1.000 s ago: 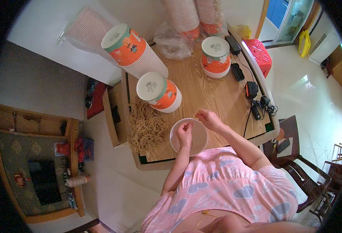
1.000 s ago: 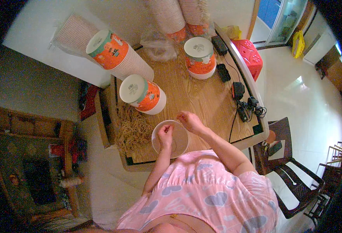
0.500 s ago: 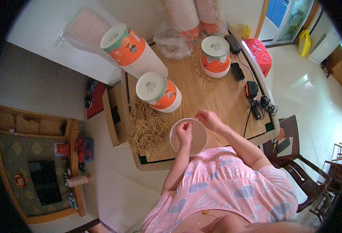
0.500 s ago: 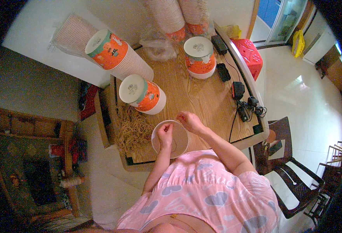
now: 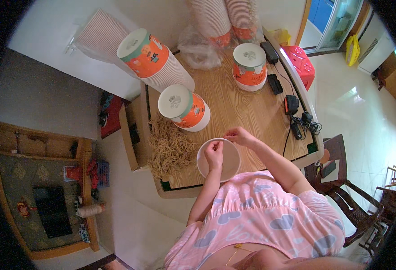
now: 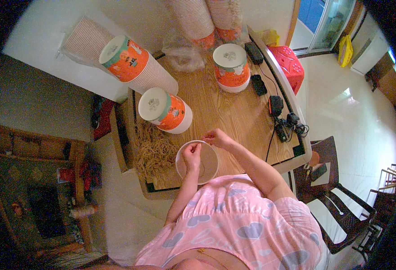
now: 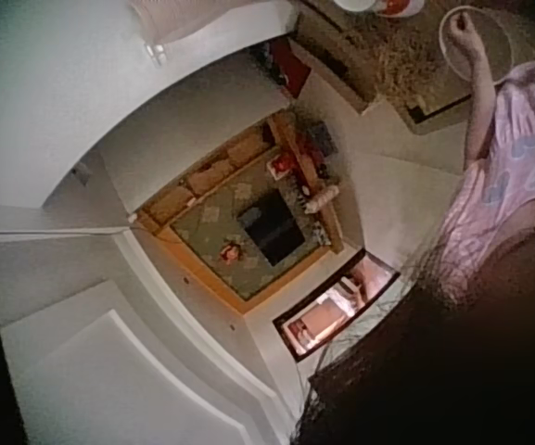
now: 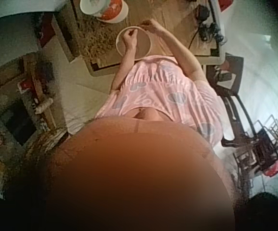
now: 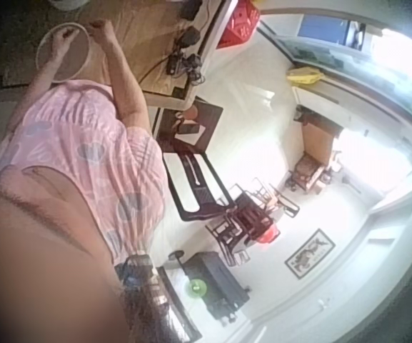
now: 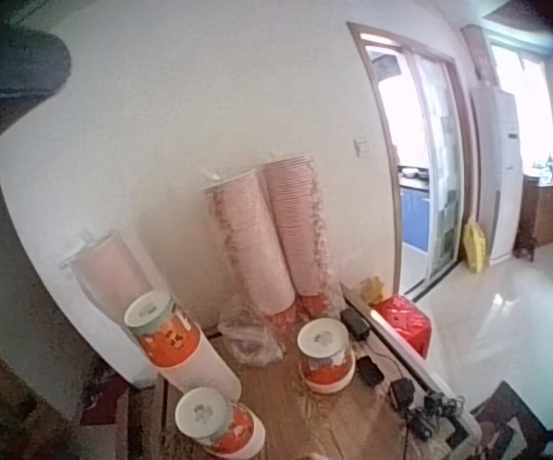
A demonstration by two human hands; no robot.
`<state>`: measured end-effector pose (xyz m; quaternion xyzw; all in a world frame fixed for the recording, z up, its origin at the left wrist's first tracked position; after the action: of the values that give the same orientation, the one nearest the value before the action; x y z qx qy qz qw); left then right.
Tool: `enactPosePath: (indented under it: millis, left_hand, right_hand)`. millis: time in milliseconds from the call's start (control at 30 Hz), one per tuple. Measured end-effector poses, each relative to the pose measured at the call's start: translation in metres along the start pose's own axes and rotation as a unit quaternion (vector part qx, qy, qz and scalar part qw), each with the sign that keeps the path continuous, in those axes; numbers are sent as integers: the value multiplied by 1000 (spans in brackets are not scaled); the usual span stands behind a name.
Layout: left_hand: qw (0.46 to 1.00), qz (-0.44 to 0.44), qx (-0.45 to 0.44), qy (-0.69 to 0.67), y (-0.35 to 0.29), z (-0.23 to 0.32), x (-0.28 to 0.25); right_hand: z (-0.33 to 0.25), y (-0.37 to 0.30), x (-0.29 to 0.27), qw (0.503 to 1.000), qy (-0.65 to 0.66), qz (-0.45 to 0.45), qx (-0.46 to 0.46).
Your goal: Stuffing paper buckets with shredded packing material and organizing them on a table.
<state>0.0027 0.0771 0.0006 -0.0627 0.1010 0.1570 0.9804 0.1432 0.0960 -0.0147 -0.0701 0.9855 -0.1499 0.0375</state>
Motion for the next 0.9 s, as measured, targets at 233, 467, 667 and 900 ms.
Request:
enactPosePath:
  millis: [233,467,667,900]
  left_hand:
    - [900,10,352,256,-42,132,11]
    - [869,-174,281,368,-8,97,31]
    - [941,-241,117,205,1,26,42]
    - [974,-197,110,22,-8,41,20]
  right_hand:
    - [0,3,-10,988,-108,67,-89]
    - [-58,-14,-24,962,-163,161,-151]
    - [-68,-17,-24,957,-208,163,-123]
    - [-57,-21,-23,952,-226,166,-119]
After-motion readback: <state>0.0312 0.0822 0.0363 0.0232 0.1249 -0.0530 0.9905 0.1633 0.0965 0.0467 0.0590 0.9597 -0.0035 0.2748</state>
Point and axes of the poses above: each hand's wrist, its own y-axis towards the middle knuckle, its own x-axis out of the palm, z = x × y, the point moved 10 cm from there along y, towards the middle knuckle, and after that the axes turned 10 degrees about z, right-handed, at the moved point
